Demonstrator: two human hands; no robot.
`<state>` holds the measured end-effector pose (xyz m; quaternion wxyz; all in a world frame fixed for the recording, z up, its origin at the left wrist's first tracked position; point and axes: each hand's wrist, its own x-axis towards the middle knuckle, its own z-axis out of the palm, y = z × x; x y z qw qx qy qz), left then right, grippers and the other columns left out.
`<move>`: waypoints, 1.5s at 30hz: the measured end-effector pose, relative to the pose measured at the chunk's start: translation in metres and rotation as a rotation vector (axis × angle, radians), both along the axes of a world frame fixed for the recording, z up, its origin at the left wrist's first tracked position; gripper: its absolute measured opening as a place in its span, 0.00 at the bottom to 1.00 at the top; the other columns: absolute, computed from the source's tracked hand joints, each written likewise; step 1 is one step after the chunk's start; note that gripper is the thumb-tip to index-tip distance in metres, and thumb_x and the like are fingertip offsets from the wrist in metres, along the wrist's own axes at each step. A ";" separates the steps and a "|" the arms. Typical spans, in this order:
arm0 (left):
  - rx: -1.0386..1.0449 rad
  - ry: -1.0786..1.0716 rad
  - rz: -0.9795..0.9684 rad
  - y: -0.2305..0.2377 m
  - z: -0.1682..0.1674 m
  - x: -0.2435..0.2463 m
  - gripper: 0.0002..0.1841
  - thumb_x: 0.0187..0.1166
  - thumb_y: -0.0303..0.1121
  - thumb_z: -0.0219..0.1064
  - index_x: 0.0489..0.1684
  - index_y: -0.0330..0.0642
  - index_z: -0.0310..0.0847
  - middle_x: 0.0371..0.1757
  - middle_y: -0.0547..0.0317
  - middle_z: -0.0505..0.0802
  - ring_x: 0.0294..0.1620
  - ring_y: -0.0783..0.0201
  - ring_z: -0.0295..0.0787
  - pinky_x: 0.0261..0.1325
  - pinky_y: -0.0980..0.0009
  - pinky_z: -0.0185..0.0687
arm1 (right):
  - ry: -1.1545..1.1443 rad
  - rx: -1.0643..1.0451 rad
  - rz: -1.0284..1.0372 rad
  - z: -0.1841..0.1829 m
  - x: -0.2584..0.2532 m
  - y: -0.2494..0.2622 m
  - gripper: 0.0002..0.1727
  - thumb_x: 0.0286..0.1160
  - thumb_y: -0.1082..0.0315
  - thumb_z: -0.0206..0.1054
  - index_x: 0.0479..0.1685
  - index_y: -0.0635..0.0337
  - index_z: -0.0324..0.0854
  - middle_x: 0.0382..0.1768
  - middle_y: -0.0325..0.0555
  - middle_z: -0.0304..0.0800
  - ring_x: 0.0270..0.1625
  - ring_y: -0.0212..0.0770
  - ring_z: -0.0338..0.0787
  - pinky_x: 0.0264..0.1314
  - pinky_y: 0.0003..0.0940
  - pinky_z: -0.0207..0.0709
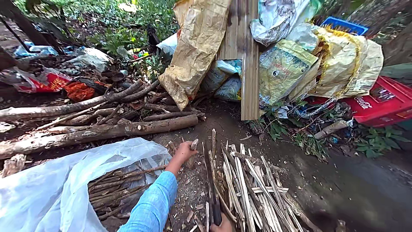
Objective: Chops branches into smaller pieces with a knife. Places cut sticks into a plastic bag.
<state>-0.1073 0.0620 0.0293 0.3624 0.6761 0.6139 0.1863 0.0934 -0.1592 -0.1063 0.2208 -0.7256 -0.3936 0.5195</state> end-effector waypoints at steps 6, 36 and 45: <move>-0.046 -0.109 -0.097 0.007 -0.005 0.003 0.19 0.78 0.26 0.72 0.65 0.26 0.81 0.60 0.33 0.90 0.64 0.44 0.88 0.75 0.49 0.76 | 0.013 0.454 0.004 0.099 0.015 0.018 0.28 0.54 0.74 0.74 0.59 0.78 0.78 0.29 0.55 0.87 0.28 0.45 0.88 0.37 0.48 0.84; 0.041 -0.202 0.168 -0.011 -0.019 0.001 0.32 0.80 0.28 0.72 0.83 0.29 0.66 0.73 0.31 0.84 0.77 0.42 0.80 0.84 0.48 0.69 | 0.409 0.252 0.096 0.155 -0.019 0.003 0.25 0.62 0.79 0.68 0.62 0.72 0.69 0.26 0.42 0.82 0.22 0.33 0.84 0.31 0.32 0.84; -0.041 -0.140 0.100 0.006 -0.014 0.020 0.25 0.85 0.35 0.68 0.74 0.27 0.72 0.64 0.30 0.87 0.69 0.40 0.85 0.78 0.46 0.73 | 0.036 0.543 0.110 0.164 -0.004 0.009 0.31 0.55 0.74 0.70 0.64 0.78 0.74 0.29 0.50 0.87 0.26 0.40 0.88 0.34 0.41 0.85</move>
